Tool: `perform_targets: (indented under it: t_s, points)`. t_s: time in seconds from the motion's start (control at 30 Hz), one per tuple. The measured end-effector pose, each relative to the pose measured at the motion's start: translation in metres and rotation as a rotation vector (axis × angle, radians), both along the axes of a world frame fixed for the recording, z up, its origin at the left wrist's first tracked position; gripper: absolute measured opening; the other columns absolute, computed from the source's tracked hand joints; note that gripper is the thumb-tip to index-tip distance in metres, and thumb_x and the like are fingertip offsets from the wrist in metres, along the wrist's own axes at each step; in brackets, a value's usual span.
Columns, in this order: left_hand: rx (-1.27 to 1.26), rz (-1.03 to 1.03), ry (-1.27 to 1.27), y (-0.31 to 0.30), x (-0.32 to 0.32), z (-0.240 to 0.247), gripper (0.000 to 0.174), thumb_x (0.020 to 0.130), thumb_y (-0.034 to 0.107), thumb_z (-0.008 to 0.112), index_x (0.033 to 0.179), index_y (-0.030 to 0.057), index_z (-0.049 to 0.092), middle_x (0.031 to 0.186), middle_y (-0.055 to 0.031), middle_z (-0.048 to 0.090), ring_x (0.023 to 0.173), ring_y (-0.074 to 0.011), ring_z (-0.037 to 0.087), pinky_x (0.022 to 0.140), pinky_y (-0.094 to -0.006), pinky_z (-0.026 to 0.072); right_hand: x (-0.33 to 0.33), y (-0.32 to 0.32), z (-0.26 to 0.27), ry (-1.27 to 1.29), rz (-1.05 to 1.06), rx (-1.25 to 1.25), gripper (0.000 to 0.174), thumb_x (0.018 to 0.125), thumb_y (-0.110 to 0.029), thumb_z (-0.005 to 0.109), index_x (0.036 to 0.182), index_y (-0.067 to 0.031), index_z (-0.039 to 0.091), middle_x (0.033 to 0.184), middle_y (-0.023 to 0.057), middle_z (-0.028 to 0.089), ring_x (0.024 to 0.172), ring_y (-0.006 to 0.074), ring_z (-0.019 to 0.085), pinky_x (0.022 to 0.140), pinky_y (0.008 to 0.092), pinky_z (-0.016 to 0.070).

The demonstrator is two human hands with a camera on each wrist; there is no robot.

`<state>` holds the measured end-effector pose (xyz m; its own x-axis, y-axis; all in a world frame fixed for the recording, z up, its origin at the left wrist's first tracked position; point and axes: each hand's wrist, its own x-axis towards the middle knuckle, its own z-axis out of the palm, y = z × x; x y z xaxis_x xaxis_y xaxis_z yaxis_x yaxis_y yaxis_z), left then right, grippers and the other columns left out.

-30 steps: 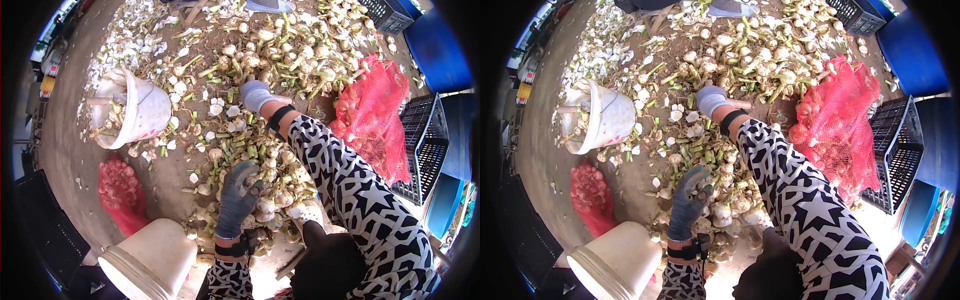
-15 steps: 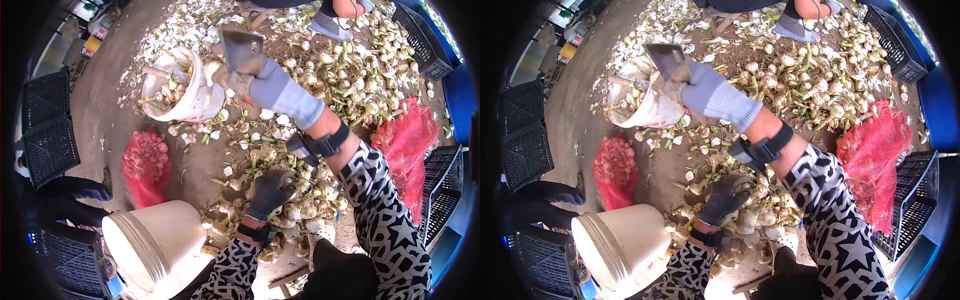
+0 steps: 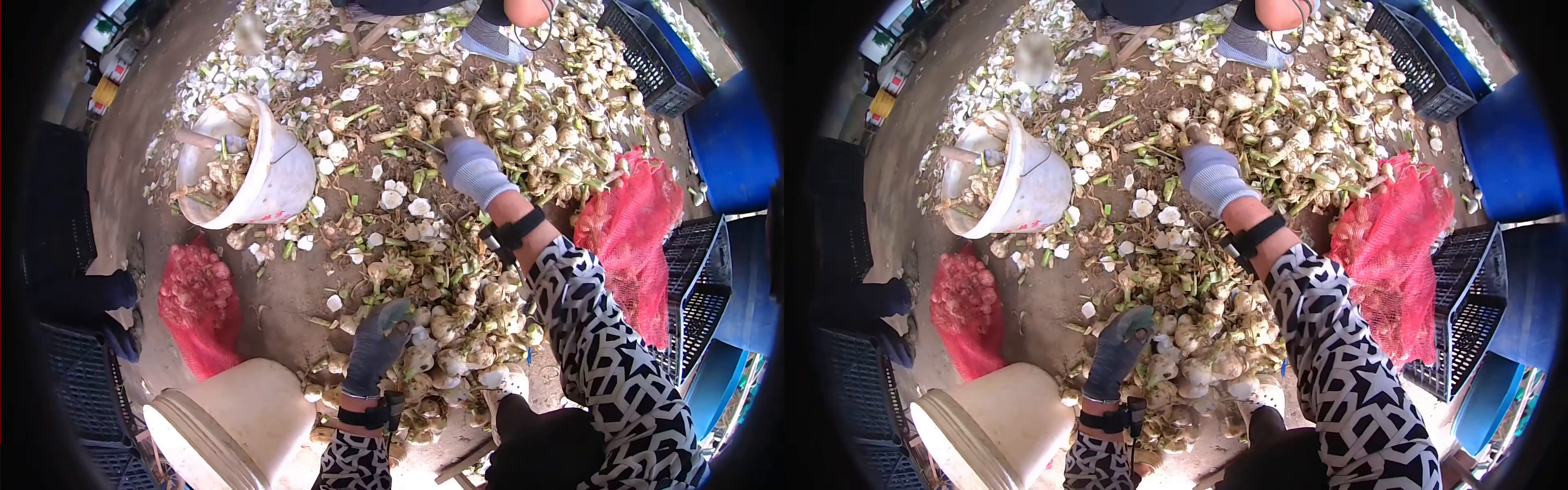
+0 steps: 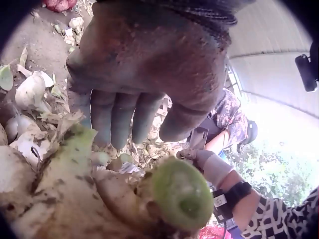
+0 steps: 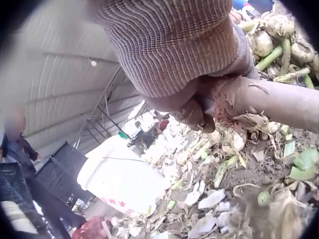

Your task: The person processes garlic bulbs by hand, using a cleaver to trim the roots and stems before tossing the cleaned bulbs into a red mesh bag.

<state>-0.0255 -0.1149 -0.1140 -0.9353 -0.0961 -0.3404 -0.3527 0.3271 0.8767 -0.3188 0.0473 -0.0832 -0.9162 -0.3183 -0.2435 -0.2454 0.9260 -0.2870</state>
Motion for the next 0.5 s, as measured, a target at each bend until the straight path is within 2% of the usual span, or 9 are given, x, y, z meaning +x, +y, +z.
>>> perform_targets:
  t_s: [0.17, 0.23, 0.27, 0.3, 0.33, 0.37, 0.4, 0.43, 0.5]
  points:
    - [0.006, 0.006, 0.012, 0.005, -0.008, 0.014, 0.035, 0.092, 0.014, 0.061, 0.124, 0.0023, 0.059, 0.113, -0.0117, 0.067, 0.103, -0.0182, 0.064, 0.087, -0.0301, 0.0513, -0.051, -0.037, -0.020, -0.180, 0.119, 0.190, 0.036, 0.090, -0.018, 0.053, 0.121, -0.0035, 0.063, 0.124, 0.0160, 0.063, 0.110, 0.0316, 0.064, 0.089, 0.0408, 0.0541]
    - [0.056, 0.071, -0.026, 0.009, -0.011, 0.011, 0.031, 0.093, 0.012, 0.061, 0.123, 0.0022, 0.060, 0.112, -0.0108, 0.068, 0.103, -0.0163, 0.064, 0.089, -0.0293, 0.0509, -0.038, -0.030, -0.028, 0.053, 0.090, 0.044, 0.035, 0.091, -0.024, 0.054, 0.119, -0.0054, 0.065, 0.118, 0.0167, 0.066, 0.111, 0.0332, 0.063, 0.092, 0.0435, 0.0525]
    - [0.262, 0.197, 0.033, 0.013, -0.010, 0.007, 0.029, 0.094, 0.012, 0.060, 0.121, 0.0033, 0.062, 0.113, -0.0096, 0.068, 0.103, -0.0162, 0.064, 0.089, -0.0292, 0.0514, -0.028, -0.020, -0.032, -0.042, 0.080, 0.060, 0.035, 0.090, -0.030, 0.057, 0.114, -0.0059, 0.066, 0.114, 0.0187, 0.066, 0.107, 0.0359, 0.063, 0.090, 0.0460, 0.0519]
    - [0.402, 0.259, 0.109, 0.011, -0.007, -0.004, 0.028, 0.096, 0.013, 0.058, 0.122, 0.0045, 0.061, 0.112, -0.0088, 0.068, 0.102, -0.0171, 0.065, 0.086, -0.0292, 0.0523, -0.012, -0.003, -0.054, 0.055, 0.071, -0.150, 0.034, 0.088, -0.032, 0.059, 0.107, -0.0054, 0.067, 0.106, 0.0206, 0.067, 0.100, 0.0392, 0.063, 0.085, 0.0477, 0.0515]
    - [0.053, 0.138, 0.311, 0.005, 0.001, -0.038, 0.031, 0.098, 0.014, 0.056, 0.126, 0.0047, 0.059, 0.120, -0.0086, 0.064, 0.101, -0.0170, 0.065, 0.083, -0.0277, 0.0524, 0.011, 0.012, -0.074, 0.272, 0.086, -0.497, 0.028, 0.088, -0.024, 0.063, 0.103, -0.0008, 0.067, 0.092, 0.0221, 0.068, 0.086, 0.0379, 0.066, 0.079, 0.0426, 0.0521]
    - [0.758, 0.464, -0.126, 0.008, -0.010, -0.005, 0.033, 0.100, 0.015, 0.052, 0.131, 0.0070, 0.056, 0.127, -0.0095, 0.059, 0.103, -0.0173, 0.063, 0.082, -0.0277, 0.0515, 0.036, 0.024, -0.066, 0.234, 0.166, -0.725, 0.020, 0.087, -0.015, 0.065, 0.099, -0.0001, 0.069, 0.088, 0.0181, 0.069, 0.078, 0.0276, 0.067, 0.069, 0.0349, 0.0522]
    - [0.758, 0.378, -0.028, 0.011, -0.009, -0.020, 0.045, 0.099, 0.028, 0.054, 0.139, 0.0083, 0.048, 0.132, -0.0114, 0.056, 0.109, -0.0204, 0.060, 0.088, -0.0324, 0.0497, 0.064, 0.037, -0.060, -0.104, -0.022, -0.801, 0.018, 0.090, -0.008, 0.062, 0.105, -0.0002, 0.067, 0.094, 0.0126, 0.069, 0.076, 0.0149, 0.065, 0.064, 0.0277, 0.0512]
    - [0.982, 0.516, -0.152, 0.021, -0.017, 0.019, 0.065, 0.096, 0.046, 0.055, 0.146, 0.0096, 0.038, 0.135, -0.0139, 0.054, 0.117, -0.0252, 0.056, 0.095, -0.0395, 0.0461, 0.088, 0.051, -0.086, -0.230, -0.029, -1.182, 0.019, 0.091, -0.009, 0.063, 0.108, 0.0002, 0.064, 0.098, 0.0074, 0.068, 0.091, 0.0139, 0.064, 0.072, 0.0322, 0.0533]
    - [1.023, 0.534, -0.173, 0.042, -0.029, 0.016, 0.084, 0.090, 0.065, 0.053, 0.150, 0.0111, 0.030, 0.142, -0.0154, 0.047, 0.123, -0.0287, 0.052, 0.099, -0.0413, 0.0424, 0.146, 0.073, -0.062, -0.340, -0.117, -1.094, 0.021, 0.090, -0.001, 0.064, 0.111, -0.0006, 0.062, 0.108, 0.0082, 0.066, 0.093, 0.0175, 0.062, 0.083, 0.0304, 0.0498]
